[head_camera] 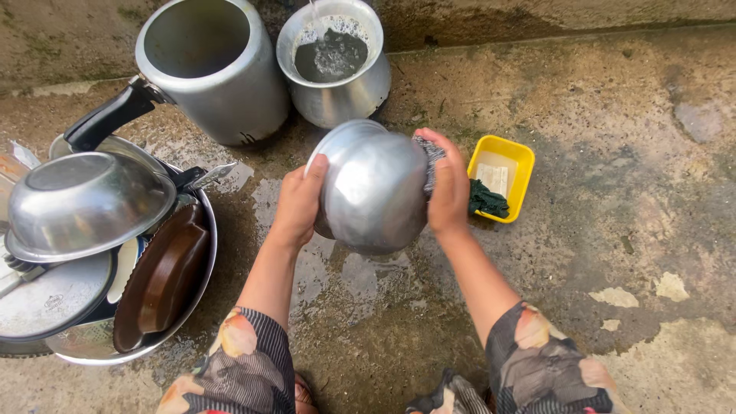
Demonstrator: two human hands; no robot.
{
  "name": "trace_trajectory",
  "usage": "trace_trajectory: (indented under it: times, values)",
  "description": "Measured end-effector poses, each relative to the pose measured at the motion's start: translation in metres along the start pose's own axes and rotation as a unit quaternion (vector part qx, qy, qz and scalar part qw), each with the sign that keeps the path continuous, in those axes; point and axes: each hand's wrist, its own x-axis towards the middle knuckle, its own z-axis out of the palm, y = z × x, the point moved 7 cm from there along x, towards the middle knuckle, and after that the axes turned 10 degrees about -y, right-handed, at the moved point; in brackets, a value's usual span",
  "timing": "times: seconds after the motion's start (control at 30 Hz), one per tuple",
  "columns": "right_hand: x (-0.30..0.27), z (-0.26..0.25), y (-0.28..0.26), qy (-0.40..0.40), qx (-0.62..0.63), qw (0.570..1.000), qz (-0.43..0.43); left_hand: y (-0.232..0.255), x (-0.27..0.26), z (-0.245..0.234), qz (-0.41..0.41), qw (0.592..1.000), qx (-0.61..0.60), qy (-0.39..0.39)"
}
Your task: The person washes a metal pot and several dishes by hand using a scrubber and soapy water on the floor, then rinses them under a stream of water.
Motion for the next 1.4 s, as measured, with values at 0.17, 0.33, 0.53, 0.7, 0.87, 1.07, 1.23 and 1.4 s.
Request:
trace_trajectory:
  times: [0.17, 0.33, 0.53, 0.7, 0.87, 1.07, 1.23, 1.4]
  values:
    - [-0.013, -0.008, 0.029, 0.093, 0.1, 0.987, 0.084, -0.012, -0.011, 0.023, -0.041, 0.97, -0.217, 0.102]
    - [-0.036, 0.028, -0.037, 0.117, -0.22, 0.966, -0.071, -0.027, -0.026, 0.047, 0.001, 0.92, -0.313, 0.236]
    - [0.0, 0.04, -0.052, -0.018, -0.303, 0.949, -0.088, -0.001, -0.029, 0.061, 0.018, 0.976, 0.103, 0.192]
    - [0.019, -0.013, 0.001, 0.005, -0.013, 0.998, 0.058, 0.01, -0.018, 0.042, 0.056, 0.987, -0.141, 0.049]
    - [-0.018, 0.024, -0.04, 0.008, -0.162, 0.986, -0.05, -0.013, -0.017, 0.034, 0.041, 0.948, -0.257, 0.185]
    - [-0.003, 0.018, -0.024, 0.007, -0.129, 0.991, -0.016, 0.008, -0.012, 0.029, 0.061, 0.996, -0.042, 0.047]
    - [-0.018, 0.007, -0.028, 0.024, -0.099, 0.995, -0.015, 0.006, -0.02, 0.038, 0.031, 0.963, -0.241, 0.12]
    - [-0.018, 0.026, -0.05, -0.014, -0.236, 0.966, -0.102, -0.008, -0.014, 0.045, 0.036, 0.987, -0.037, 0.151]
